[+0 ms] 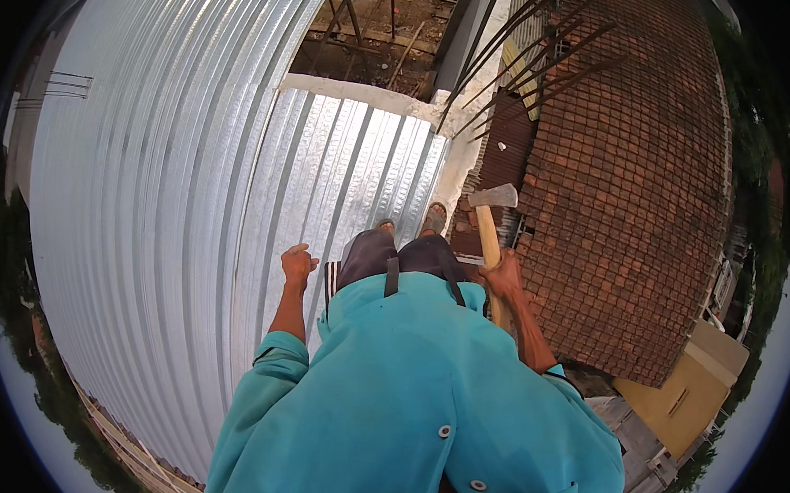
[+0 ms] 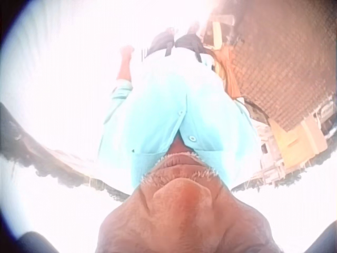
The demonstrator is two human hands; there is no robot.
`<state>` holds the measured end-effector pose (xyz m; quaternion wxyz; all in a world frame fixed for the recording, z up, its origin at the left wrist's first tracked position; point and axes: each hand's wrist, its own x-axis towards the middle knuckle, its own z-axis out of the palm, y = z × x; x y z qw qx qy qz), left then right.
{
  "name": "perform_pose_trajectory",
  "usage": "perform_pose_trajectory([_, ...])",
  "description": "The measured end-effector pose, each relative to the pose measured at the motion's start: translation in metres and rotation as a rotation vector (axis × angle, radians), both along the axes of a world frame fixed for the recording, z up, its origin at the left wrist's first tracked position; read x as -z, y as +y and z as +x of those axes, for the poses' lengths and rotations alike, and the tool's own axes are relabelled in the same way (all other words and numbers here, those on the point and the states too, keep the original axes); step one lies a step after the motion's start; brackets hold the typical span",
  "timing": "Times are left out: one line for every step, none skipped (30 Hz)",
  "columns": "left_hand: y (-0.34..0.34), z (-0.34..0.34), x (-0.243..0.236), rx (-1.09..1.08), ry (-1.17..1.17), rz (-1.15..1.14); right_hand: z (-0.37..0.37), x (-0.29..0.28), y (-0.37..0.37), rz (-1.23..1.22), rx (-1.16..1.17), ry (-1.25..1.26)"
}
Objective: The person walks across a corrugated metal roof and uses a hammer to drive nails into the sheets, securing them to the underlying structure. The person moves along the roof ridge and continues hammering at multiple locations.
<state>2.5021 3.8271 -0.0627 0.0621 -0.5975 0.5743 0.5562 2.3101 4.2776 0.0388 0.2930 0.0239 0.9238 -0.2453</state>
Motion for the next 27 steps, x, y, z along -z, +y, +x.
perform_pose_trajectory([0.008,-0.009,-0.002,-0.045,0.001,0.002,-0.016,0.002,-0.002,-0.003,-0.02,-0.061])
perform_pose_trajectory([0.015,-0.011,0.0,-0.066,0.009,-0.013,-0.032,0.002,-0.004,-0.004,-0.041,-0.124])
perform_pose_trajectory([0.021,-0.015,-0.001,-0.072,0.004,-0.017,-0.047,0.002,-0.006,-0.004,-0.063,-0.188])
perform_pose_trajectory([0.029,-0.019,0.0,-0.072,0.01,-0.014,-0.058,0.0,-0.007,0.007,-0.114,-0.147])
perform_pose_trajectory([0.036,-0.02,0.0,-0.071,0.015,-0.012,-0.069,-0.002,-0.009,0.017,-0.165,-0.106])
perform_pose_trajectory([0.04,-0.017,0.008,-0.095,0.024,-0.019,-0.079,-0.003,-0.011,0.026,-0.215,-0.064])
perform_pose_trajectory([0.047,-0.019,0.004,-0.131,0.024,-0.027,-0.089,0.0,-0.01,0.006,-0.237,-0.072])
perform_pose_trajectory([0.055,-0.022,0.001,-0.166,0.024,-0.035,-0.101,0.002,-0.008,-0.014,-0.258,-0.079])
perform_pose_trajectory([0.063,-0.025,-0.002,-0.199,0.025,-0.043,-0.114,0.002,-0.008,-0.017,-0.305,-0.076])
perform_pose_trajectory([0.07,-0.023,0.0,-0.226,0.032,-0.044,-0.128,0.001,-0.009,-0.022,-0.356,-0.071])
perform_pose_trajectory([0.073,-0.018,0.0,-0.249,0.014,-0.043,-0.137,0.005,-0.009,-0.015,-0.368,-0.097])
perform_pose_trajectory([0.075,-0.012,0.001,-0.27,-0.002,-0.041,-0.145,0.011,-0.01,-0.008,-0.379,-0.123])
perform_pose_trajectory([0.08,-0.011,0.002,-0.297,-0.01,-0.034,-0.156,0.011,-0.015,0.005,-0.394,-0.14])
perform_pose_trajectory([0.081,-0.007,0.001,-0.3,-0.011,-0.048,-0.162,0.007,-0.02,-0.025,-0.399,-0.111])
perform_pose_trajectory([0.082,-0.005,0.003,-0.338,-0.028,-0.048,-0.166,0.007,-0.023,-0.036,-0.409,-0.081])
perform_pose_trajectory([0.078,-0.002,0.006,-0.376,-0.043,-0.057,-0.169,0.007,-0.029,-0.056,-0.42,-0.049])
perform_pose_trajectory([0.074,0.0,0.009,-0.411,-0.059,-0.065,-0.174,0.007,-0.038,-0.076,-0.427,-0.018])
perform_pose_trajectory([0.071,-0.001,0.014,-0.445,-0.035,-0.058,-0.183,0.007,-0.049,-0.097,-0.44,-0.006])
perform_pose_trajectory([0.065,0.0,0.015,-0.441,-0.049,-0.035,-0.19,0.002,-0.061,-0.117,-0.447,0.001])
perform_pose_trajectory([0.057,0.0,0.017,-0.434,-0.063,-0.013,-0.194,0.0,-0.072,-0.137,-0.451,0.008])
perform_pose_trajectory([0.048,0.001,0.018,-0.426,-0.078,0.01,-0.192,0.004,-0.083,-0.153,-0.454,0.002])
perform_pose_trajectory([0.042,-0.002,0.021,-0.412,-0.126,-0.031,-0.194,0.008,-0.093,-0.161,-0.458,0.004])
perform_pose_trajectory([0.03,-0.009,0.025,-0.422,-0.079,-0.052,-0.196,0.011,-0.103,-0.17,-0.463,0.006])
perform_pose_trajectory([0.013,-0.016,0.03,-0.433,-0.033,-0.073,-0.201,0.015,-0.115,-0.167,-0.451,0.017])
perform_pose_trajectory([0.004,-0.02,0.036,-0.451,0.002,-0.084,-0.204,0.019,-0.129,-0.155,-0.447,0.016])
perform_pose_trajectory([-0.003,-0.024,0.041,-0.417,0.055,-0.097,-0.204,0.021,-0.136,-0.137,-0.445,0.002])
perform_pose_trajectory([-0.014,-0.032,0.04,-0.388,0.113,-0.118,-0.21,0.02,-0.144,-0.096,-0.494,0.029])
